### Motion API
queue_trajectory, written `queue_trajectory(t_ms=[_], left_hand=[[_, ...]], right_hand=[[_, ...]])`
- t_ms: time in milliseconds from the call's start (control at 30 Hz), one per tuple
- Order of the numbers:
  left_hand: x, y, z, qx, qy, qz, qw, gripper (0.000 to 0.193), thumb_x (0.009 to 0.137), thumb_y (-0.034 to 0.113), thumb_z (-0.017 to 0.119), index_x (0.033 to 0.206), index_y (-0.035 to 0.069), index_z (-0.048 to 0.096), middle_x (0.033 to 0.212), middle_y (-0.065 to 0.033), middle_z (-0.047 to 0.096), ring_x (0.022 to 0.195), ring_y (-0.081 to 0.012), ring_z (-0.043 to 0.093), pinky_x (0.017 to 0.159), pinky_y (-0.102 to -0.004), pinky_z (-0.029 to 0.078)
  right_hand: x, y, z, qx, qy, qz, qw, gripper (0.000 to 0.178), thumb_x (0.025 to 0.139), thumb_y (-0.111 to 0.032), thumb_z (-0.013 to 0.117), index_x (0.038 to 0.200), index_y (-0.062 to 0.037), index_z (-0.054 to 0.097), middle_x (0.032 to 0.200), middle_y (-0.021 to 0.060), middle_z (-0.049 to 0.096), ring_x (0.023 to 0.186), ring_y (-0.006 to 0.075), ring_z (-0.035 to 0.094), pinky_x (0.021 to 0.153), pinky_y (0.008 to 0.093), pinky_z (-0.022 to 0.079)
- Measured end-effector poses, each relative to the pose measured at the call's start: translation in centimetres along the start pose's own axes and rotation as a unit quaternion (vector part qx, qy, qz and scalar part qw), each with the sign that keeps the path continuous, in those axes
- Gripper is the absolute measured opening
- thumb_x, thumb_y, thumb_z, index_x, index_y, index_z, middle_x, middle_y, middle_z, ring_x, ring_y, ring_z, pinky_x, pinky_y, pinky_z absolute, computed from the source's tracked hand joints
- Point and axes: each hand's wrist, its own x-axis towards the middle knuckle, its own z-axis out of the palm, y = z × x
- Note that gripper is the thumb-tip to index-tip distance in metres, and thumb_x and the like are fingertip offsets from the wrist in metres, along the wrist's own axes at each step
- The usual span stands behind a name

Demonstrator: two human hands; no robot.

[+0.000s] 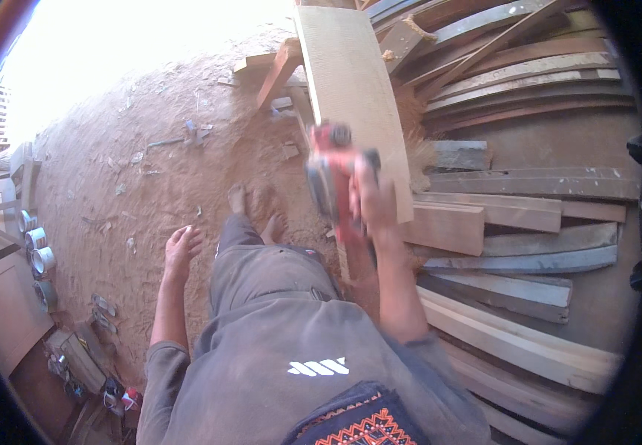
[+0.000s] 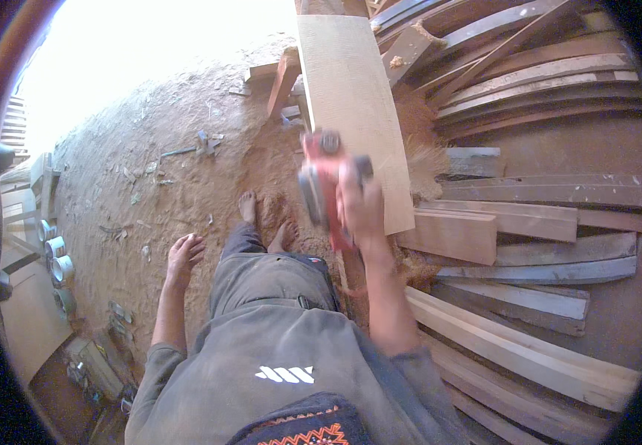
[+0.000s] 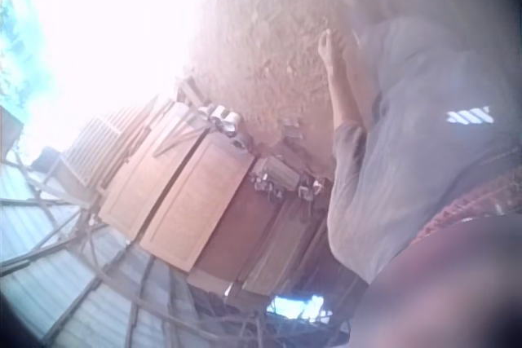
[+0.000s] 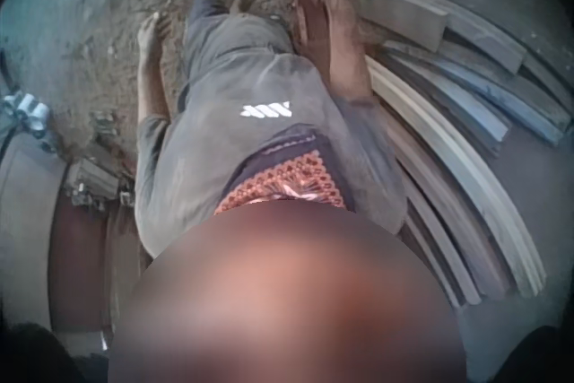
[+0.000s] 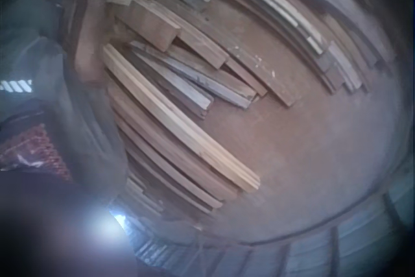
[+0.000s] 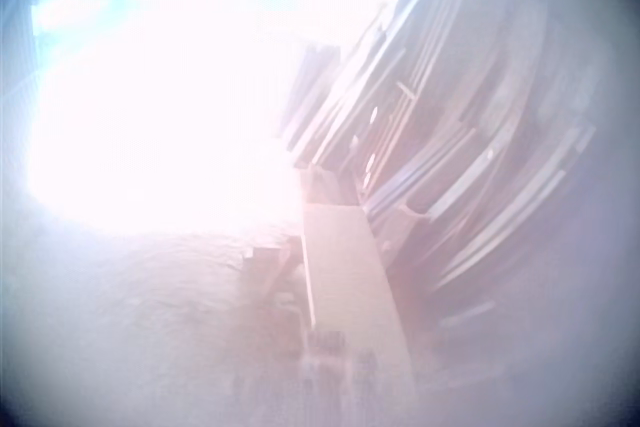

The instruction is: The person uses a handheld electric sander to smooth the surface of a wooden plank resting on a workbench. They repeatedly move the sander along the plank, flip it over, and continue sanding the other side.

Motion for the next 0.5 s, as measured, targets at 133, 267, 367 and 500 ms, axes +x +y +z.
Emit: queue_trajectory(t_ms=[133, 267, 367, 500], left_hand=[[-0.5, -0.8, 3.9, -0.01, -0.068, -0.003, 0.998, 0.047, 0.104, 0.034, 0.066, 0.139, 0.003, 0.057, 0.124, -0.0118, 0.07, 0.107, -0.022, 0.07, 0.084, -0.0339, 0.057], [-1.0, 1.0, 5.8, -0.023, -0.081, 0.008, 0.996, 0.04, 0.105, 0.03, 0.067, 0.135, 0.005, 0.059, 0.12, -0.0094, 0.071, 0.099, -0.02, 0.072, 0.081, -0.0339, 0.058], [-0.6, 2.1, 5.9, 0.015, -0.095, 0.012, 0.995, 0.041, 0.105, 0.031, 0.067, 0.136, 0.005, 0.058, 0.121, -0.0094, 0.071, 0.1, -0.0197, 0.072, 0.081, -0.0334, 0.058], [1.4, 2.3, 9.6, 0.081, -0.191, 0.015, 0.978, 0.04, 0.106, 0.032, 0.064, 0.136, 0.006, 0.058, 0.124, -0.0098, 0.071, 0.102, -0.0201, 0.072, 0.083, -0.0326, 0.057]], right_hand=[[12.4, -5.4, 1.7, -0.006, -0.007, -0.004, 1.0, 0.058, 0.103, -0.058, 0.052, 0.1, -0.0097, 0.083, 0.061, -0.0041, 0.051, 0.05, 0.0071, 0.051, 0.046, 0.0285, 0.043], [9.2, -3.6, 0.8, 0.022, -0.041, -0.049, 0.998, 0.062, 0.102, -0.06, 0.053, 0.088, -0.0055, 0.078, 0.061, -0.0019, 0.054, 0.05, 0.0086, 0.053, 0.045, 0.0293, 0.043], [0.6, 1.0, -1.9, -0.027, -0.035, 0.007, 0.999, 0.051, 0.104, -0.052, 0.055, 0.076, -0.0089, 0.059, 0.056, -0.0038, 0.05, 0.045, 0.006, 0.047, 0.042, 0.0257, 0.037], [-12.4, 6.3, -6.0, -0.039, -0.032, 0.018, 0.999, 0.047, 0.107, -0.044, 0.052, 0.082, -0.0063, 0.062, 0.063, -0.0029, 0.053, 0.048, 0.0058, 0.049, 0.043, 0.0254, 0.036]])
